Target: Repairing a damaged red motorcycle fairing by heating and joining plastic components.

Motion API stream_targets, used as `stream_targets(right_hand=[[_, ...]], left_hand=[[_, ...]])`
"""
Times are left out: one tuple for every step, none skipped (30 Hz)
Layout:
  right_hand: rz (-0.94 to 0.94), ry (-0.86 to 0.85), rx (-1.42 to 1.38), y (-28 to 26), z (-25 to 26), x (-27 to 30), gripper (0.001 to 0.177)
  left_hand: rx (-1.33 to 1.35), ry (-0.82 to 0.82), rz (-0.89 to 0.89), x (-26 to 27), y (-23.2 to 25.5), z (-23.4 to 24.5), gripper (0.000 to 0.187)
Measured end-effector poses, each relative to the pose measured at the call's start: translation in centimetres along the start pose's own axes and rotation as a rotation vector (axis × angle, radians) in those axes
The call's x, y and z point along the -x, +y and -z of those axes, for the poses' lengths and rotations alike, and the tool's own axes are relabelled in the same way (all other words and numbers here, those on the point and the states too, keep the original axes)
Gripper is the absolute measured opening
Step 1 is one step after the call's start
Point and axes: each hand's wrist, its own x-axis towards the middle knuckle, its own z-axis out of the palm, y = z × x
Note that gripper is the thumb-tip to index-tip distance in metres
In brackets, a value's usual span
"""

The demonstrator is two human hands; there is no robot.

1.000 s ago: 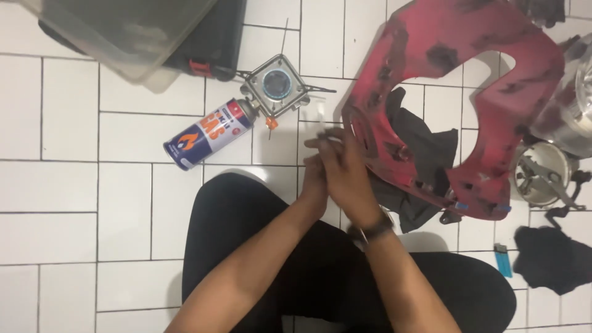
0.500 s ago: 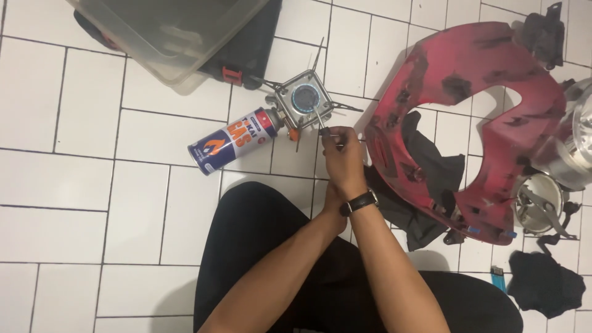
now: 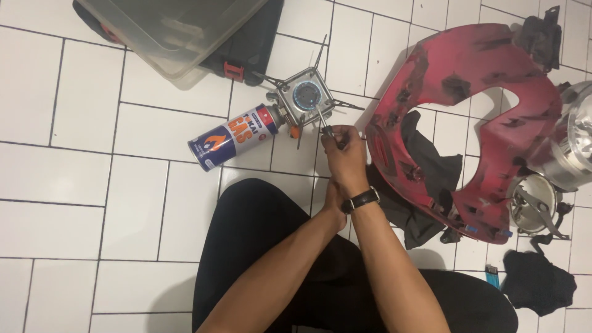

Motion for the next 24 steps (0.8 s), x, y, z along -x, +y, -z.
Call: stream_targets(right_hand=[[0.001,0.0,0.0,-0.1,0.0,0.0,0.024],[-0.01,-0.016,-0.026,-0.3,0.0,0.1,0.025],[-0.021,-0.032,-0.052,-0.5,0.1,0.1,0.025],[-0.02,-0.032,-0.052,-0.8,0.1,0.2,0.025],[-0.008,-0.035,-0.043,-1.0,0.2,0.3,0.026],[0.003,-0.038,-0.034,-1.3,0.3,0.3,0.026],[0.003,-0.038,-0.034,-1.5,0.3,0.4,0.026],[-0.011,-0.026,-0.035,-1.7,0.3,0.4,0.029],[-0.026,-0.015,-0.036,-1.9,0.2,0.4,0.033],[-0.026,-0.016,-0.036,-1.4,0.2,0.2,0.033],[-0.025,-0.03,-0.053,-1.0,0.1,0.0,0.029],[-0.025,-0.045,-0.07,-0.5,0.1,-0.2,0.026],[-0.024,-0.045,-0.07,-0.2,0.1,-0.4,0.026],[-0.042,-0.05,-0.082,0.1,0.1,-0.6,0.026],[-0.062,-0.055,-0.093,0.5,0.2,-0.7,0.026],[-0.062,-0.055,-0.093,0.6,0.2,-0.7,0.026],[-0.061,-0.067,-0.134,0.6,0.2,-0.7,0.026],[-0.06,-0.078,-0.176,0.7,0.2,-0.8,0.026],[-0.06,-0.077,-0.175,0.5,0.3,-0.7,0.026],[-0.056,-0.076,-0.145,0.3,0.3,-0.6,0.026],[-0.051,-0.075,-0.115,0.0,0.3,-0.6,0.027],[-0.05,-0.075,-0.114,-0.2,0.4,-0.6,0.027],[-0.096,-0.067,-0.122,-0.4,0.4,-0.5,0.028],[-0.142,-0.06,-0.129,-0.7,0.4,-0.5,0.029]], left_hand=[[0.0,-0.001,-0.001,-0.1,0.0,0.0,0.053],[-0.012,0.014,0.0,-0.1,0.0,0.0,0.053],[-0.024,0.028,0.001,-0.2,-0.1,0.0,0.052],[-0.024,0.027,0.0,0.0,0.1,0.0,0.052],[-0.038,0.004,-0.026,0.2,0.1,-0.1,0.05],[-0.051,-0.02,-0.052,0.4,0.2,-0.2,0.047],[-0.051,-0.02,-0.052,0.4,0.2,-0.2,0.047],[-0.044,-0.022,-0.051,0.4,0.3,-0.2,0.047],[-0.036,-0.024,-0.05,0.5,0.3,-0.2,0.046],[-0.035,-0.023,-0.05,0.6,0.4,-0.3,0.046],[-0.033,-0.018,-0.045,0.8,0.5,-0.4,0.048],[-0.03,-0.012,-0.04,1.0,0.6,-0.5,0.049],[-0.03,-0.013,-0.041,0.9,0.6,-0.5,0.049],[-0.011,-0.012,-0.028,0.8,0.6,-0.5,0.05],[0.008,-0.01,-0.014,0.7,0.5,-0.4,0.051],[0.008,-0.01,-0.014,0.8,0.5,-0.4,0.051],[0.016,-0.042,-0.043,0.8,0.6,-0.4,0.051],[0.024,-0.074,-0.072,0.8,0.6,-0.4,0.052],[0.024,-0.075,-0.072,1.4,0.9,-0.7,0.052],[0.002,-0.075,-0.084,2.1,1.2,-1.0,0.052],[-0.021,-0.075,-0.098,2.7,1.6,-1.3,0.051],[-0.021,-0.076,-0.098,3.0,1.9,-1.5,0.051],[-0.008,-0.081,-0.09,3.3,2.1,-1.6,0.051],[0.004,-0.085,-0.082,3.6,2.3,-1.7,0.051]])
